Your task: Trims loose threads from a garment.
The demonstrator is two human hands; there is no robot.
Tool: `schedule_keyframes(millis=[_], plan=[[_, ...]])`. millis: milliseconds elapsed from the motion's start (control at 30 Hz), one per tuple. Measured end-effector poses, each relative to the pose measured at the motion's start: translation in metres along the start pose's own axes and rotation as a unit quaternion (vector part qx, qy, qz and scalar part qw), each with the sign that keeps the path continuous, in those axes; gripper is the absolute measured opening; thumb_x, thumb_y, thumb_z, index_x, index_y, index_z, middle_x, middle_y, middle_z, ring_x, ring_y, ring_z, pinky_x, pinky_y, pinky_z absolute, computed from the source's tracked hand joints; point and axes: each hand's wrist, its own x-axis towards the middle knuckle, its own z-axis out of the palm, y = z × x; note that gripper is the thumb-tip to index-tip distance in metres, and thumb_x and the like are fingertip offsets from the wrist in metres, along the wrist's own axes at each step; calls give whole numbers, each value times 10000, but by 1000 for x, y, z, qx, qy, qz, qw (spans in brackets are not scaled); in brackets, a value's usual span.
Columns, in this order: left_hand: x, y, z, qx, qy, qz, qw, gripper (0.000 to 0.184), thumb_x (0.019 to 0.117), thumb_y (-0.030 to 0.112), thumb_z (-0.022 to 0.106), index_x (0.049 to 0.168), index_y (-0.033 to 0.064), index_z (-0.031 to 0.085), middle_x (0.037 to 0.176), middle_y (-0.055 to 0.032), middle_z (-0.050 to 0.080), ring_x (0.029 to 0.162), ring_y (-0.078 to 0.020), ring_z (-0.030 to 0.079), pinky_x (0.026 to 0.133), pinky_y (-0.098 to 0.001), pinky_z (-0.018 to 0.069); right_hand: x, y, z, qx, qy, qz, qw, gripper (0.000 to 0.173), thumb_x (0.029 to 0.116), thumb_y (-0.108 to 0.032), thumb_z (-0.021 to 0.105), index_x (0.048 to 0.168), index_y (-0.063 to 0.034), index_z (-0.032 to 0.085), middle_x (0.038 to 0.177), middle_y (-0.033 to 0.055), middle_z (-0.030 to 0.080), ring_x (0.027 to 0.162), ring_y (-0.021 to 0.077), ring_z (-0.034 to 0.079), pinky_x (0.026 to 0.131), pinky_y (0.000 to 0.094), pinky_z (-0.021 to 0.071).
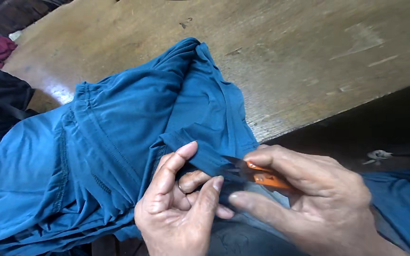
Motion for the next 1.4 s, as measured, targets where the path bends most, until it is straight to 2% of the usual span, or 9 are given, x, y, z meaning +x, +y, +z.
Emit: schedule_keyframes(millis=[67, 133, 233, 300, 333, 433, 633, 1100, 1400], plan=[[-2, -1, 2, 23, -6, 26, 999, 570, 816, -153, 739, 1358, -42, 601, 1155, -182, 648, 578, -212, 693, 476, -329, 650, 1, -2, 4, -6, 4, -8, 1000, 186, 853, -230, 796, 932, -85, 711, 819, -85, 658, 698, -45, 594, 577, 104, 510], [-3, -2, 3, 40, -4, 42, 998, 581, 815, -139, 743, 1368, -28, 605, 1179, -169, 640, 595, -206, 699, 480, -326, 652, 2, -3, 4, -8, 3, -28, 1000, 54, 840, -102, 718, 883, -71, 710, 804, -68, 655, 710, -37, 603, 595, 102, 518], [-2, -1, 1, 24, 3, 38, 999, 587, 801, -130, 765, 1359, -32, 612, 1156, -181, 651, 584, -223, 701, 471, -338, 651, 2, -3, -1, 23, -24, -43, 999, 27, 869, -109, 685, 858, -86, 677, 755, -74, 612, 672, -40, 562, 567, 99, 477], [0, 0, 0, -14, 8, 14, 1000, 593, 796, -154, 760, 1358, -51, 603, 1152, -205, 670, 578, -221, 698, 459, -327, 637, 0, -1, -9, -18, -33, -45, 998, 213, 1006, -291, 612, 988, -87, 669, 833, -72, 621, 732, -42, 571, 611, 113, 482], [0, 1, 0, -30, 13, -2, 999, 592, 796, -162, 756, 1357, -53, 602, 1126, -214, 685, 566, -218, 695, 452, -321, 630, -1, 0, -13, -65, -35, -53, 996, 329, 1059, -368, 525, 1078, -70, 662, 893, -54, 627, 788, -32, 579, 657, 128, 490], [1, 5, -2, -44, 16, -44, 998, 576, 814, -140, 745, 1362, -33, 600, 929, -205, 740, 539, -193, 693, 435, -288, 600, -5, 4, -17, -210, -15, -93, 973, 412, 1106, -313, 390, 1197, -14, 658, 925, 34, 625, 826, 66, 585, 680, 208, 479], [2, 7, -1, -57, 20, -72, 996, 571, 828, -129, 738, 1372, -36, 593, 830, -192, 730, 516, -178, 680, 424, -279, 590, -15, 4, -17, -302, -9, -132, 944, 390, 1083, -266, 416, 1175, 2, 684, 795, 58, 582, 688, 158, 535, 568, 293, 411], [1, 6, 1, -52, 20, -71, 996, 591, 813, -150, 738, 1374, -44, 584, 847, -207, 733, 527, -195, 688, 427, -290, 595, -17, 6, -16, -301, 3, -143, 943, 334, 1072, -235, 462, 1133, -10, 701, 769, 56, 584, 673, 156, 540, 554, 291, 401], [1, 5, 1, -40, 22, -66, 997, 598, 799, -164, 738, 1366, -45, 591, 876, -210, 737, 523, -196, 685, 426, -293, 596, -14, 7, -16, -269, -7, -139, 953, 310, 1068, -210, 468, 1036, -14, 706, 745, 43, 579, 655, 134, 532, 543, 275, 398]])
